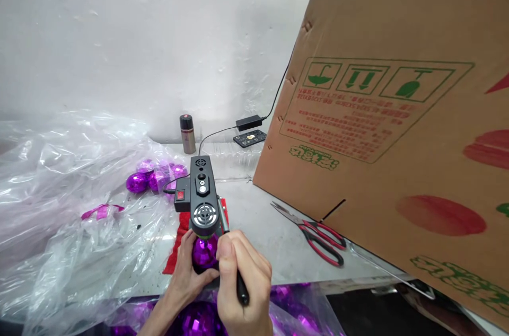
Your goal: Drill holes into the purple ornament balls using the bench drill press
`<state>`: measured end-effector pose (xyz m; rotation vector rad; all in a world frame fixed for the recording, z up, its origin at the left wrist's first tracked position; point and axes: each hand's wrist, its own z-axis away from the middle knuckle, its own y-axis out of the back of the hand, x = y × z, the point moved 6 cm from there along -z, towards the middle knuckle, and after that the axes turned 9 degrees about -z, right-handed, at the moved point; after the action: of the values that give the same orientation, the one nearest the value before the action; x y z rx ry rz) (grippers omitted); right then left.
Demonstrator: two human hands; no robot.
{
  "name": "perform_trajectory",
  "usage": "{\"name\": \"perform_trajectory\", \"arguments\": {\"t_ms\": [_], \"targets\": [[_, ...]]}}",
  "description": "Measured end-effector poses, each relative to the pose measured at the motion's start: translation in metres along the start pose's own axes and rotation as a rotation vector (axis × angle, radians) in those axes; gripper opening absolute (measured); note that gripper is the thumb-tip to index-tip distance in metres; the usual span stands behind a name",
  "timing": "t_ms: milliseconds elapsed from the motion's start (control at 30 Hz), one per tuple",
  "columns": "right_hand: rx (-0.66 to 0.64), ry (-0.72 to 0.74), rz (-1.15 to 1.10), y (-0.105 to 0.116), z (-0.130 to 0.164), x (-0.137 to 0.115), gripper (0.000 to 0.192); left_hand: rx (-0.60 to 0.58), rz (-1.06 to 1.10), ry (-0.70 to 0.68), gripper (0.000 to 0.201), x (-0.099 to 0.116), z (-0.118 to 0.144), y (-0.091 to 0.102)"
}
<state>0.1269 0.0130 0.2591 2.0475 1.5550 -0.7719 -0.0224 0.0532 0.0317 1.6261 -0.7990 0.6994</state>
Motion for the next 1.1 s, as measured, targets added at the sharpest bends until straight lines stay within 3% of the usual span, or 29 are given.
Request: {"name": "perform_trajectory", "arguments": {"t_ms": [100,200,367,500,733,1100], "targets": [[0.001,-0.001,-0.001,0.001,0.0,0.0,0.031,-0.032,0.07,0.027,0.078,0.001,-0.002,-0.001],[-0.007,-0.032,0.009,-0.001,0.003,-0.002,0.031,0.018,0.064,0.049,0.071,0.004,-0.005,0.0],[0.117,-0.068,0.042,0.0,0.018,0.002,0.034,0.07,0.05,0.002,0.073,0.006,-0.004,-0.002],[0.106,0.016,0.055,-0.001,0.031,0.012,0.035,0.073,0.014,-0.027,0.073,0.001,-0.002,-0.003],[0.216,0.078,0.008,0.0,0.038,0.023,0.039,0.067,-0.002,-0.068,0.071,0.003,-0.003,-0.004],[0.156,-0.004,0.031,0.006,0.046,0.032,0.041,0.134,0.023,-0.041,0.071,0.011,-0.005,-0.001]]}}
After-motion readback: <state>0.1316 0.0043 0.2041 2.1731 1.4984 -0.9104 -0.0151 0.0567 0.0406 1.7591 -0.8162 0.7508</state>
